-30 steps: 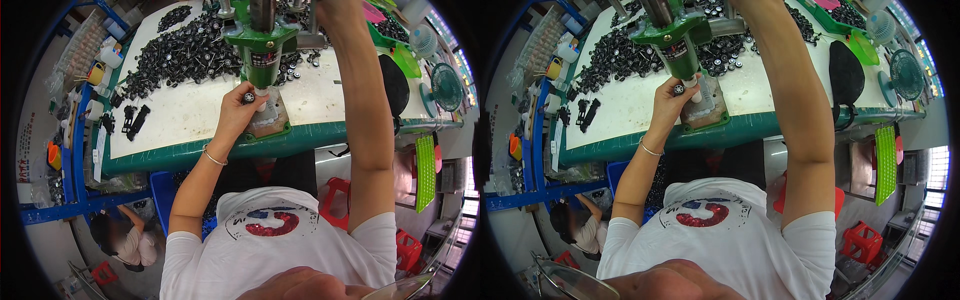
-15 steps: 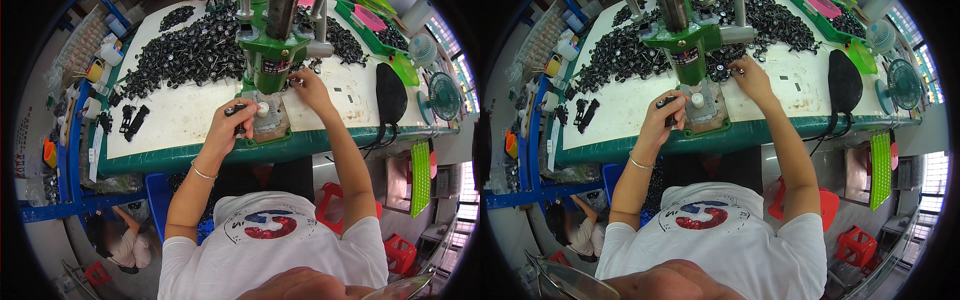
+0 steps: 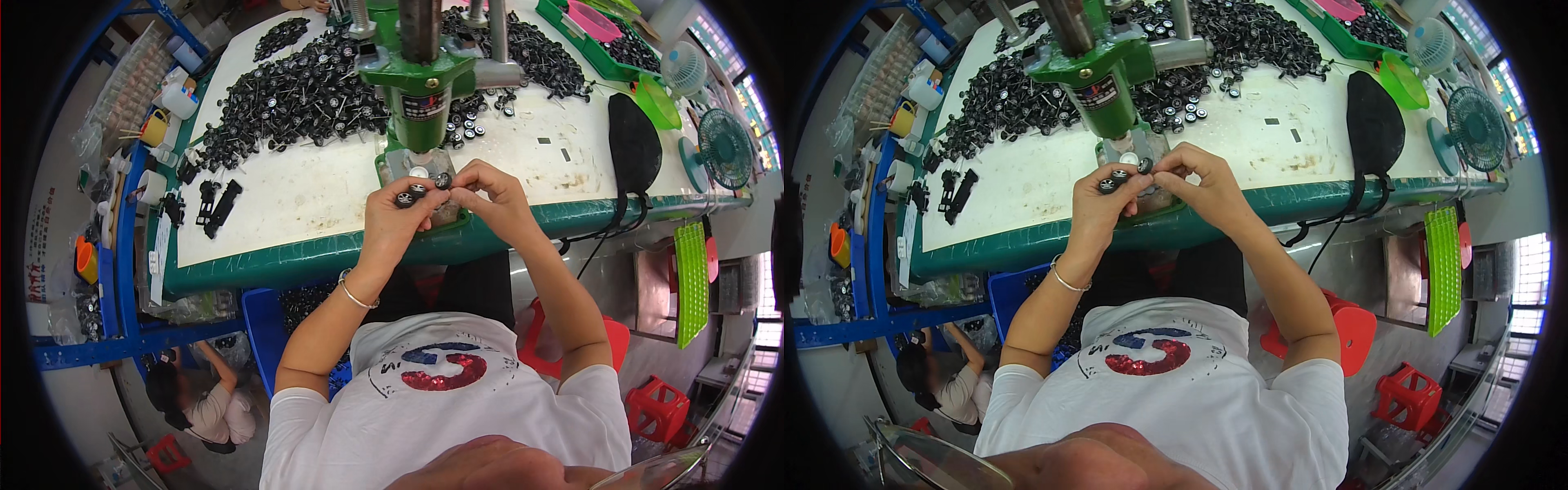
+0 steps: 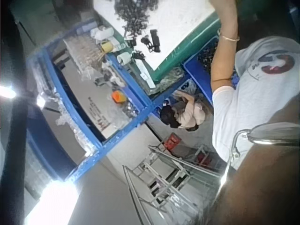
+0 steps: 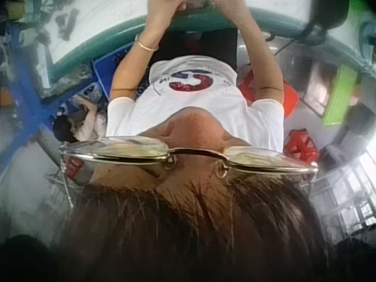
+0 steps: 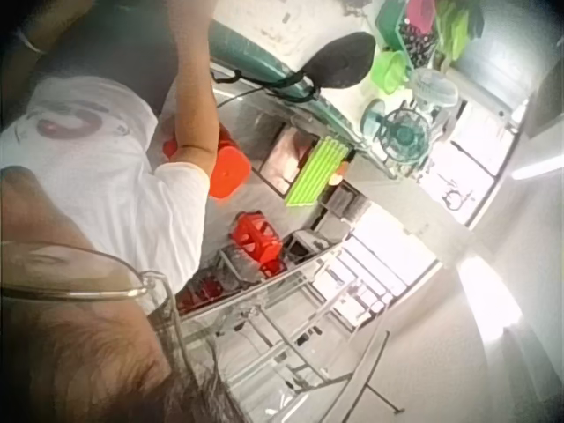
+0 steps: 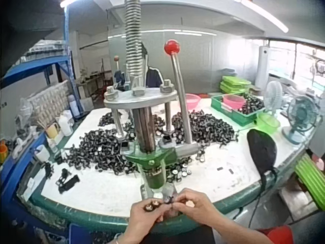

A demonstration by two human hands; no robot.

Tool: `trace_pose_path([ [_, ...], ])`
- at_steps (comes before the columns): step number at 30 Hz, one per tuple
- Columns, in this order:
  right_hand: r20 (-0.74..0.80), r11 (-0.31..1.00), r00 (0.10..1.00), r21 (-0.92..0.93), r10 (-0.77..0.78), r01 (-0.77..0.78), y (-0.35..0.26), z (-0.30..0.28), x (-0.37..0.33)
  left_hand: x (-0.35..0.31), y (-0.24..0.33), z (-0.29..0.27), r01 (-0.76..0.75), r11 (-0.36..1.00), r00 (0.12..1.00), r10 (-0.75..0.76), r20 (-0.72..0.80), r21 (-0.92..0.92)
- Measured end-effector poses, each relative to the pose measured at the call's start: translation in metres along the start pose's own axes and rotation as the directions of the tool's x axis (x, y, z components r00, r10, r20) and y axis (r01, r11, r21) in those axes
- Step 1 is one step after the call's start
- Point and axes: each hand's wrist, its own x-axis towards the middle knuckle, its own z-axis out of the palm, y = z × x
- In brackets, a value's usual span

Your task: The person assembles small plastic parts and metal components into assembled units using a manual press machine.

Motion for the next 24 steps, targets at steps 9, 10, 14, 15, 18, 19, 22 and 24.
trace_pose_path([
  [9, 0.107, 0.976, 0.984, -0.151, -0.143, 0.159, -0.007, 0.005, 0.002, 0.001, 0.000, -0.005, -0.006, 0.965, 1.000, 0.004, -0.009, -0.263],
  [10, 0.110, 0.995, 0.993, -0.089, -0.036, 0.046, -0.003, 0.002, 0.006, 0.000, 0.000, -0.009, -0.025, 0.963, 1.000, 0.024, -0.008, -0.267],
  [14, -0.228, 0.951, 0.973, -0.291, 0.039, -0.106, 0.022, -0.020, 0.036, -0.001, 0.004, -0.019, 0.009, 0.959, 0.999, -0.017, -0.027, -0.282],
  [15, -0.295, 0.877, 0.955, -0.467, -0.037, -0.110, 0.032, -0.030, 0.045, -0.002, 0.007, -0.020, 0.015, 0.954, 1.000, -0.020, -0.014, -0.299],
  [18, -0.205, 0.611, 0.949, -0.791, -0.238, -0.018, 0.072, -0.046, 0.055, -0.002, 0.009, -0.028, 0.009, 0.954, 1.000, -0.016, -0.022, -0.299],
  [19, -0.197, 0.612, 0.951, -0.790, -0.239, -0.010, 0.071, -0.046, 0.055, -0.003, 0.008, -0.032, 0.001, 0.960, 0.999, -0.014, -0.044, -0.281],
  [22, -0.248, 0.693, 0.967, -0.708, -0.061, -0.138, 0.064, -0.048, 0.054, 0.000, 0.011, -0.041, -0.054, 0.953, 0.991, 0.015, -0.134, -0.298],
  [24, -0.228, 0.808, 0.970, -0.586, -0.083, -0.069, 0.055, -0.040, 0.048, 0.005, 0.008, -0.046, -0.069, 0.955, 0.987, 0.024, -0.159, -0.287],
])
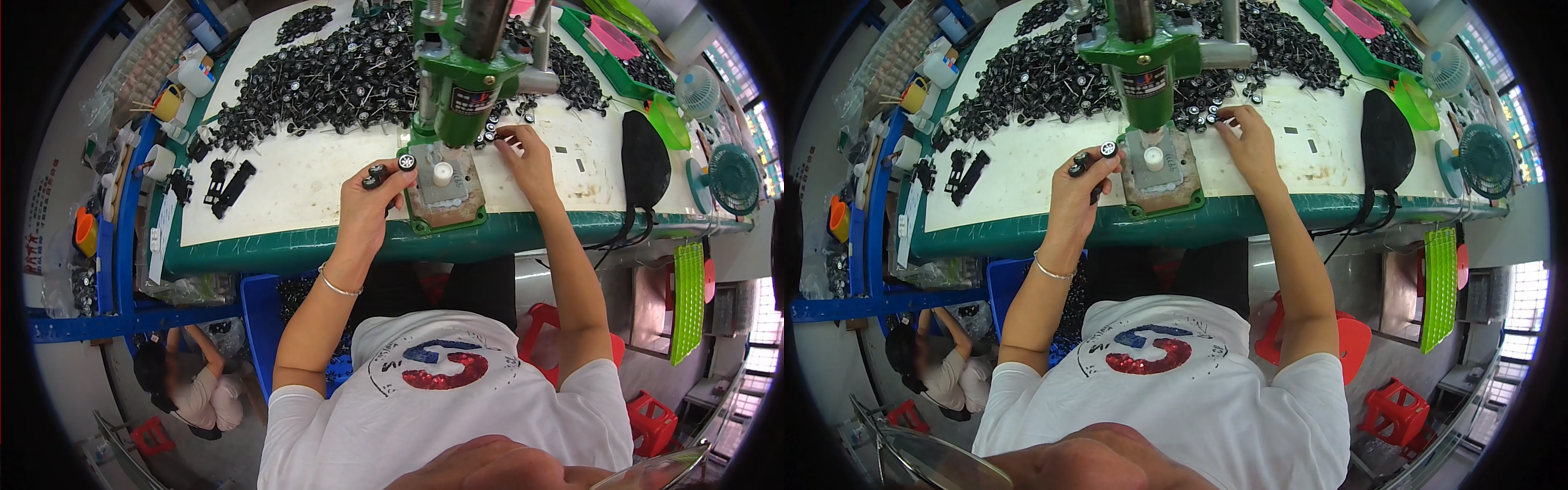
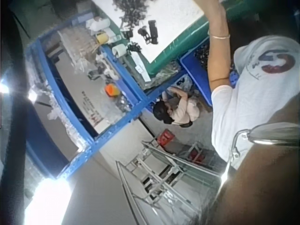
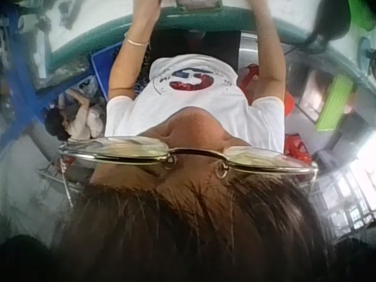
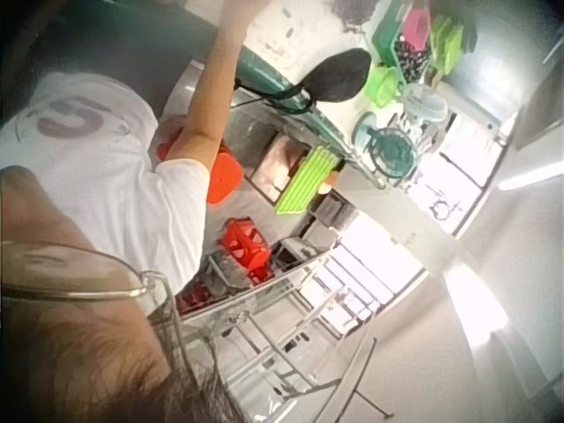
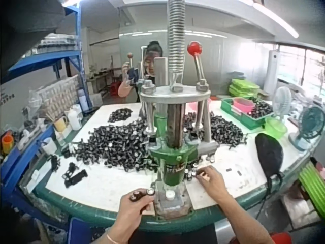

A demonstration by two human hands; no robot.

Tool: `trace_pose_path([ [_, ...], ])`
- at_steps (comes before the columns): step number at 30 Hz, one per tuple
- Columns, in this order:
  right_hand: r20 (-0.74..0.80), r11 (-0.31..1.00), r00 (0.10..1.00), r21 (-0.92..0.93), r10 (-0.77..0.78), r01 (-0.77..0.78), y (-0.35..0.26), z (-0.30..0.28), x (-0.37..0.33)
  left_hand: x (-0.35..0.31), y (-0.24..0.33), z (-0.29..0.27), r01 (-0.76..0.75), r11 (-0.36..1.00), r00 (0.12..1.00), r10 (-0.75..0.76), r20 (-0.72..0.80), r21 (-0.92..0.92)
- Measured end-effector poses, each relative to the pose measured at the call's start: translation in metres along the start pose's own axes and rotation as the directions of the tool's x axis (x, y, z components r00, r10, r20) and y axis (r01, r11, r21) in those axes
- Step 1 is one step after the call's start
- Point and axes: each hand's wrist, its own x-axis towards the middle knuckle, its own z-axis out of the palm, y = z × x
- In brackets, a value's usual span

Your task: The person assembles small plastic parts and metal components into assembled units using a manual press machine.

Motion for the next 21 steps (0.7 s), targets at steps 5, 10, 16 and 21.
trace_pose_path([
  [5, 0.149, 0.900, 0.974, 0.427, -0.170, 0.092, -0.071, 0.009, -0.027, 0.009, 0.001, 0.003, -0.038, 0.994, 0.999, 0.041, -0.027, 0.102],
  [10, 0.249, 0.908, 0.963, 0.419, -0.101, -0.014, -0.077, 0.017, -0.030, 0.015, -0.005, 0.006, -0.096, 0.980, 0.995, 0.091, 0.037, 0.173],
  [16, 0.253, 0.870, 0.965, 0.488, -0.066, -0.068, -0.070, 0.026, -0.034, 0.015, -0.005, 0.013, -0.139, 0.962, 0.989, 0.124, 0.076, 0.235],
  [21, 0.221, 0.854, 0.972, 0.518, -0.083, -0.045, -0.070, 0.019, -0.034, 0.017, -0.010, 0.015, -0.188, 0.960, 0.981, 0.176, 0.078, 0.206],
])
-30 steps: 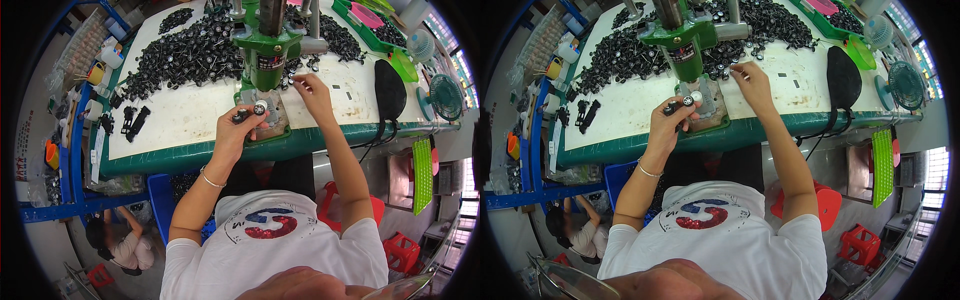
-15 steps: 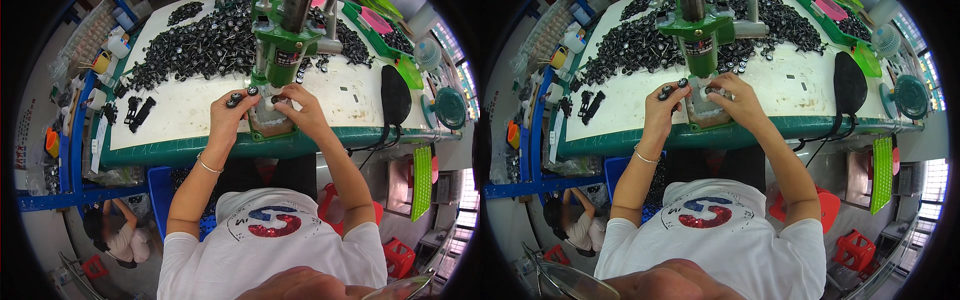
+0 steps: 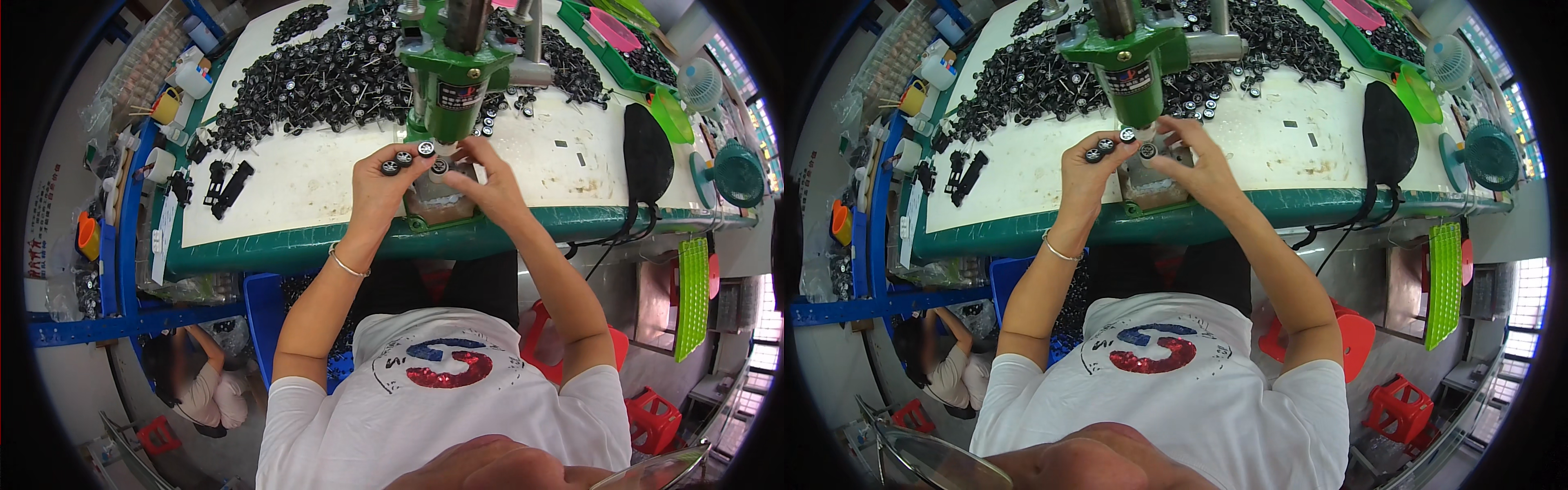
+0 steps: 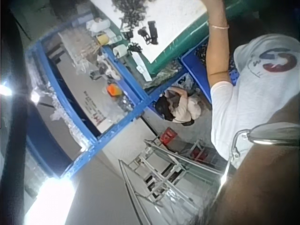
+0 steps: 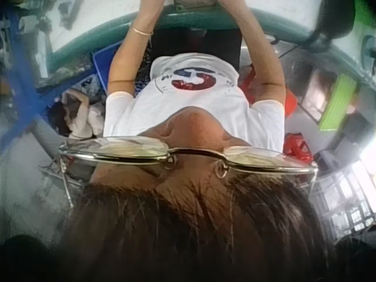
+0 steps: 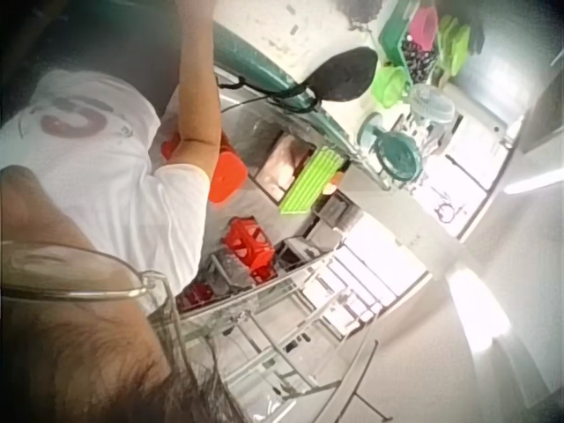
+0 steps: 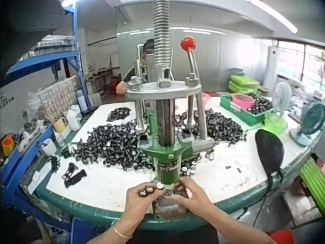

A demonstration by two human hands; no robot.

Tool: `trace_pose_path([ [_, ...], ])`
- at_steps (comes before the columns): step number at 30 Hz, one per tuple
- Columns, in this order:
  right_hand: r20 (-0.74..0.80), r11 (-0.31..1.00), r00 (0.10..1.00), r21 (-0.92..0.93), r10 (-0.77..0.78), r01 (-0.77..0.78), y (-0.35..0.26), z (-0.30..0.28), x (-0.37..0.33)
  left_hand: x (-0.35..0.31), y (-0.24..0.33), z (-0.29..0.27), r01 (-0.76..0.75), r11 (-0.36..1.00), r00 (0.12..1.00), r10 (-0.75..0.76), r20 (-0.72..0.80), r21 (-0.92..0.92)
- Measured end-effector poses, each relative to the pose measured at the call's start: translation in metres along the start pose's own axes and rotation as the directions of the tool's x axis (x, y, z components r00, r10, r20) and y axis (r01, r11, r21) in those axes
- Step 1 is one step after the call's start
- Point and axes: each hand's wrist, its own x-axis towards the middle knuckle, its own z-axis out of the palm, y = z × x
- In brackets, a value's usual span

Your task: The person assembles small plastic parts and metal components into assembled units using a manual press machine.

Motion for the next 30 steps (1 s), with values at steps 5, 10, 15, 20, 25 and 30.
trace_pose_path([
  [5, -0.211, 0.971, 0.974, 0.239, 0.077, -0.025, 0.003, -0.036, 0.017, 0.001, 0.000, 0.004, -0.102, 0.984, 0.994, 0.095, 0.056, 0.147],
  [10, -0.341, 0.957, 0.939, 0.257, -0.042, 0.136, -0.024, -0.075, 0.053, 0.005, 0.001, 0.008, -0.129, 0.981, 0.990, 0.120, 0.071, 0.147],
  [15, -0.346, 0.833, 0.938, 0.527, 0.030, 0.168, -0.113, -0.069, 0.114, 0.005, -0.001, 0.008, -0.122, 0.989, 0.991, 0.116, 0.073, 0.087],
  [20, 0.255, 0.357, 0.964, 0.896, 0.073, -0.264, -0.159, -0.110, 0.169, 0.009, -0.003, 0.012, -0.117, 0.991, 0.988, 0.110, 0.104, 0.065],
  [25, -0.318, 0.855, 0.948, 0.485, -0.026, 0.186, -0.166, -0.068, 0.155, 0.006, 0.002, 0.011, -0.096, 0.995, 0.990, 0.092, 0.104, 0.034],
  [30, -0.499, 0.905, 0.865, 0.341, -0.056, 0.255, -0.180, -0.056, 0.142, 0.007, 0.000, 0.009, -0.126, 0.987, 0.988, 0.116, 0.106, 0.099],
])
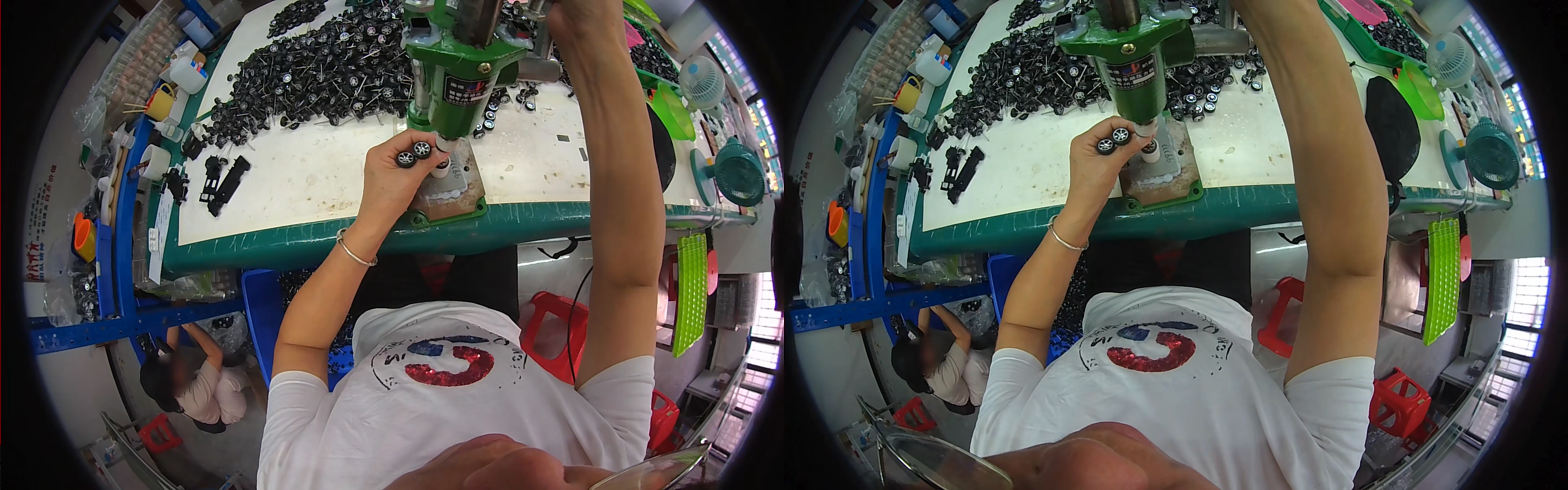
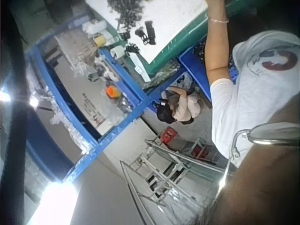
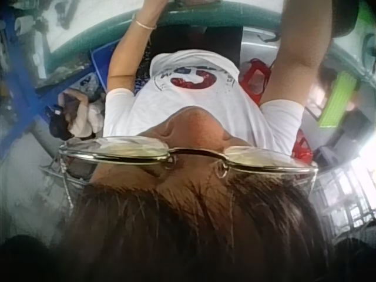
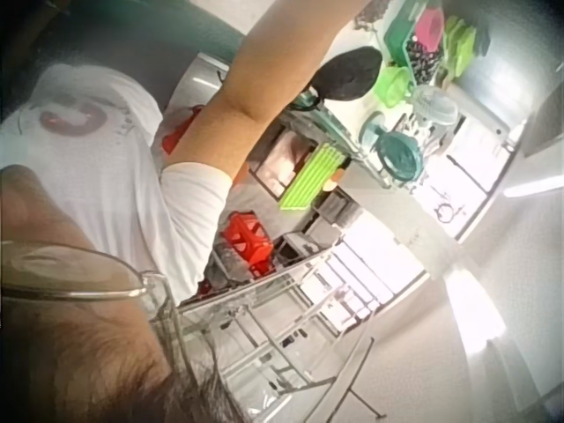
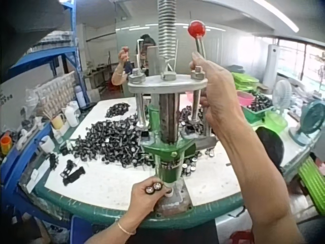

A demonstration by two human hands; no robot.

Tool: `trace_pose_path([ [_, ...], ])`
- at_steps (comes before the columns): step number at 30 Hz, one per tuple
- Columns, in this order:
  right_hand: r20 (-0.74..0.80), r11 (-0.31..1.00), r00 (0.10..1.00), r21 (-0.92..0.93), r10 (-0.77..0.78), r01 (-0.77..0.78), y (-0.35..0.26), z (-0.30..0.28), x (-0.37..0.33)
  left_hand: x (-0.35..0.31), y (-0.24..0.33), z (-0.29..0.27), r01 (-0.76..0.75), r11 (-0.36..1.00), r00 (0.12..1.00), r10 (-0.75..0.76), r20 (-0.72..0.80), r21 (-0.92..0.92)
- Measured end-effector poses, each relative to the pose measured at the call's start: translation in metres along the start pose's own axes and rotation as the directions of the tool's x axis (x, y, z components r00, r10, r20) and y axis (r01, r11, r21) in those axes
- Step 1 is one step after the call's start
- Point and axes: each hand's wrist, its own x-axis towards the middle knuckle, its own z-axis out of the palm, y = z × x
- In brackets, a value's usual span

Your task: The person assembles small plastic parts and metal components into assembled units using a manual press machine.

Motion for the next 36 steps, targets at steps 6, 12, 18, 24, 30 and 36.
trace_pose_path([
  [6, 0.054, 0.977, 0.979, 0.096, -0.197, 0.191, -0.005, -0.008, -0.014, 0.000, 0.000, -0.001, 0.004, 0.997, 1.000, -0.006, 0.022, 0.074],
  [12, 0.100, 0.943, 0.944, 0.140, -0.316, 0.301, -0.001, -0.014, -0.018, -0.001, 0.002, 0.000, -0.003, 0.995, 1.000, 0.001, 0.016, 0.100],
  [18, 0.106, 0.956, 0.951, 0.067, -0.292, 0.286, -0.001, -0.014, -0.016, -0.001, 0.000, 0.000, -0.027, 0.990, 1.000, 0.024, 0.019, 0.139],
  [24, 0.109, 0.962, 0.958, 0.094, -0.266, 0.256, -0.001, -0.014, -0.012, -0.002, 0.005, 0.004, -0.008, 0.994, 1.000, 0.006, 0.020, 0.110],
  [30, 0.121, 0.960, 0.954, 0.092, -0.274, 0.264, 0.002, -0.014, -0.011, -0.003, 0.008, 0.002, -0.006, 0.987, 1.000, 0.001, 0.029, 0.163],
  [36, 0.114, 0.956, 0.951, 0.090, -0.287, 0.278, 0.001, -0.015, -0.013, -0.003, 0.009, 0.003, 0.010, 0.991, 0.999, -0.014, 0.031, 0.131],
])
